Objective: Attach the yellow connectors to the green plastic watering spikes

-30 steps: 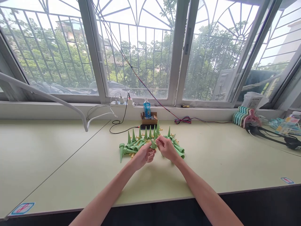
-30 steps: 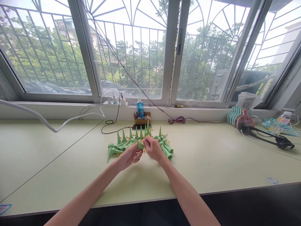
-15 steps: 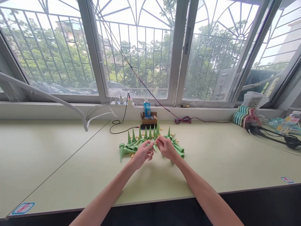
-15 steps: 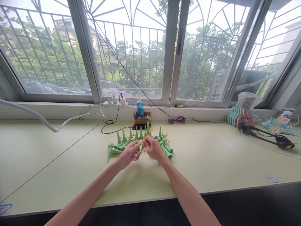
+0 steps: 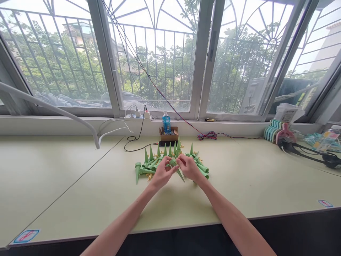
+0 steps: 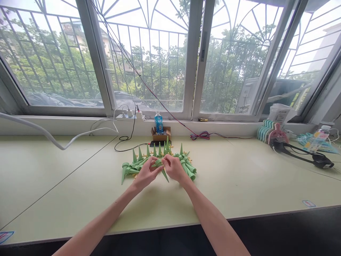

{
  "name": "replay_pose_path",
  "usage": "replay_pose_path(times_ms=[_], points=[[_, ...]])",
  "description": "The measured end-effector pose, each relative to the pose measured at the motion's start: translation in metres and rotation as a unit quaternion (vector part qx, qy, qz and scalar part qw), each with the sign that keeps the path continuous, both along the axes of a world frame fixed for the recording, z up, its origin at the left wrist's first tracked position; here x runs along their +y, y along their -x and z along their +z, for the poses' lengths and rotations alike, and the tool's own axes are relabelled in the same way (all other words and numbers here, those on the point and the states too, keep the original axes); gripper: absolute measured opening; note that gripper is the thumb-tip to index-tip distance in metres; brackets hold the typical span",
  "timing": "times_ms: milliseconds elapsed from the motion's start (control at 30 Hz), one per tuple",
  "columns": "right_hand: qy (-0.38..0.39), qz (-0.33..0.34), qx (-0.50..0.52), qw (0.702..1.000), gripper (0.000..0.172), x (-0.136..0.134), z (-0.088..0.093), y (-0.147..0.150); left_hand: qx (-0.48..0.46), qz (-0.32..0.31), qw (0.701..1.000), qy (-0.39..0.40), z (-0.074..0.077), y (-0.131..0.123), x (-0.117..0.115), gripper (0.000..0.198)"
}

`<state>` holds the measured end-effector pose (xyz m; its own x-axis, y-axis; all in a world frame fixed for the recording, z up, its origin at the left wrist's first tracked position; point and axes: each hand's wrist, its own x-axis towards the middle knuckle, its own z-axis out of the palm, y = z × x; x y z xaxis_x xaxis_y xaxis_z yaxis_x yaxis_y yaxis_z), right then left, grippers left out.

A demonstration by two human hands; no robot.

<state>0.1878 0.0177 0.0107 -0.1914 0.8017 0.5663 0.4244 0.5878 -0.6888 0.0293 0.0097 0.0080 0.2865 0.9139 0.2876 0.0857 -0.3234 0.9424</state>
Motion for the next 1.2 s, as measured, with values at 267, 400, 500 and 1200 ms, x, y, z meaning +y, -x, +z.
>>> replay_pose_path(times_ms=[267,400,500,1200], points=[[0.000,-0.015,-0.003,1.000,0.029,0.002,-0.001,-0.001,0.059,0.030,0.994,-0.083,-0.003,0.000,0.000,0.030],[0.005,-0.015,-0.002,1.000,0.029,0.001,0.000,-0.001,0.092,0.058,0.987,-0.117,-0.003,-0.001,-0.001,0.027],[0.012,-0.023,0.000,1.000,0.030,0.002,0.001,-0.001,0.108,0.077,0.981,-0.140,-0.004,-0.002,0.000,0.027],[0.053,0.003,0.083,0.995,0.033,-0.002,0.002,0.001,-0.069,0.034,0.994,0.072,0.002,-0.004,0.006,0.046]])
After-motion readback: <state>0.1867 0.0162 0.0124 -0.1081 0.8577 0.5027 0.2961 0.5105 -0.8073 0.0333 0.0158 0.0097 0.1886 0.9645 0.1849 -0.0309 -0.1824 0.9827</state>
